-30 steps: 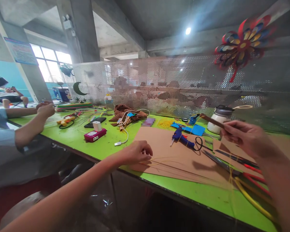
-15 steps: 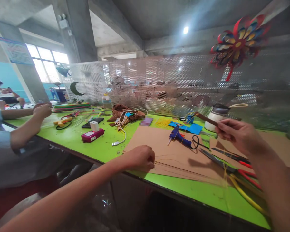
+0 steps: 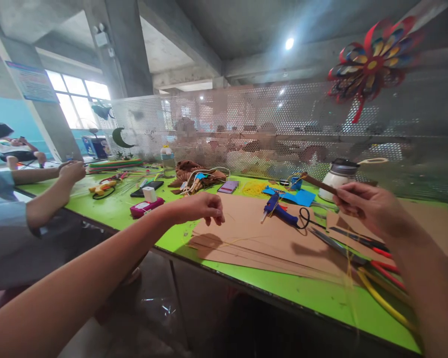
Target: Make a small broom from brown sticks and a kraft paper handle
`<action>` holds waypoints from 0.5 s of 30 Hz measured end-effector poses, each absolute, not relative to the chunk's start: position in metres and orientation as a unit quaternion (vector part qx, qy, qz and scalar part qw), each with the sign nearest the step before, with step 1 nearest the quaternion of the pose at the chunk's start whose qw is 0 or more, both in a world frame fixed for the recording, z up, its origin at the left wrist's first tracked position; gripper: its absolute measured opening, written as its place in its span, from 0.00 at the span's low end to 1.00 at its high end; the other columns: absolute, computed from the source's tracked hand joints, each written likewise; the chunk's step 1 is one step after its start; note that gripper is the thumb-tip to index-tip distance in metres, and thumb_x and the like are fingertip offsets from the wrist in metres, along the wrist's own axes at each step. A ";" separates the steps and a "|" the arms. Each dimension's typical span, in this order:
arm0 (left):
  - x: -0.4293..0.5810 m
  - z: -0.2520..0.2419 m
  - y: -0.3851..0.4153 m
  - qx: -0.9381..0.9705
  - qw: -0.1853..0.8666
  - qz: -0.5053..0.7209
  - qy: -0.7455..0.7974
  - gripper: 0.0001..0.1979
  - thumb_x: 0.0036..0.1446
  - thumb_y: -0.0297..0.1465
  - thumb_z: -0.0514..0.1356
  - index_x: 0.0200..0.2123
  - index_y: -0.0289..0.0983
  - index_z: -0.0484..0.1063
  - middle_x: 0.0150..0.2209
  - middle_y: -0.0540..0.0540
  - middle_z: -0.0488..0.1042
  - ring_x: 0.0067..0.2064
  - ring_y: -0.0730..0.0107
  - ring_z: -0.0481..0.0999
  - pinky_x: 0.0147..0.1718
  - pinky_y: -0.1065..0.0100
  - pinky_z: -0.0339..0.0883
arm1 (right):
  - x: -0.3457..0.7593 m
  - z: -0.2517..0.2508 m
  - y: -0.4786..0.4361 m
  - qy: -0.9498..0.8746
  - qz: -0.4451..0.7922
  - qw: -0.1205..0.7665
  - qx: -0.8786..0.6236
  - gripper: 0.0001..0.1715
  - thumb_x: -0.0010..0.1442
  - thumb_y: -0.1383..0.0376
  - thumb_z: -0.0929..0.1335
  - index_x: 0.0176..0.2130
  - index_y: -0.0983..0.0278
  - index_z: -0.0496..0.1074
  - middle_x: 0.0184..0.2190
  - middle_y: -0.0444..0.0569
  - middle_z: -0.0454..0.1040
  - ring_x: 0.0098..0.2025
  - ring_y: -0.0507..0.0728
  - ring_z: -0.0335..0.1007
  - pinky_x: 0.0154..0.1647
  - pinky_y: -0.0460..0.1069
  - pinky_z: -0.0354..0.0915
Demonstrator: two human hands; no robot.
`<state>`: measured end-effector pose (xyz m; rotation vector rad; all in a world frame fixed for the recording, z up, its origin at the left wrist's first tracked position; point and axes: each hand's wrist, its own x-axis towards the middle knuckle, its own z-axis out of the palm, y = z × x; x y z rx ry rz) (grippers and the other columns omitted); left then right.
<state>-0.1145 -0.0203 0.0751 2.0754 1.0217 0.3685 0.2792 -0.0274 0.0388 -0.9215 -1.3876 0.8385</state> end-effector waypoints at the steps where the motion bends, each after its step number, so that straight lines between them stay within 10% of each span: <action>1: -0.119 0.076 -0.022 0.805 0.411 0.154 0.400 0.08 0.53 0.34 0.57 0.28 0.34 0.65 0.30 0.44 0.75 0.30 0.70 0.72 0.26 0.70 0.63 | 0.279 0.039 -0.027 -0.596 0.367 0.595 -0.396 0.08 0.48 0.61 0.73 0.29 0.63 0.73 0.20 0.45 0.70 0.19 0.48 0.55 0.18 0.47 0.48; 9: -0.149 0.057 -0.032 0.821 0.327 0.144 0.446 0.14 0.54 0.35 0.55 0.42 0.34 0.69 0.21 0.53 0.67 0.23 0.76 0.65 0.23 0.74 0.58 | 0.278 0.036 -0.025 -0.608 0.362 0.577 -0.409 0.11 0.48 0.59 0.73 0.29 0.64 0.72 0.21 0.44 0.68 0.19 0.47 0.53 0.18 0.46 0.48; 15: -0.178 0.048 -0.041 0.826 0.149 0.138 0.526 0.13 0.54 0.35 0.51 0.32 0.36 0.73 0.25 0.49 0.72 0.26 0.72 0.69 0.27 0.73 0.60 | 0.281 0.035 -0.022 -0.625 0.338 0.576 -0.404 0.13 0.50 0.57 0.71 0.30 0.64 0.71 0.20 0.43 0.65 0.19 0.47 0.52 0.18 0.46 0.47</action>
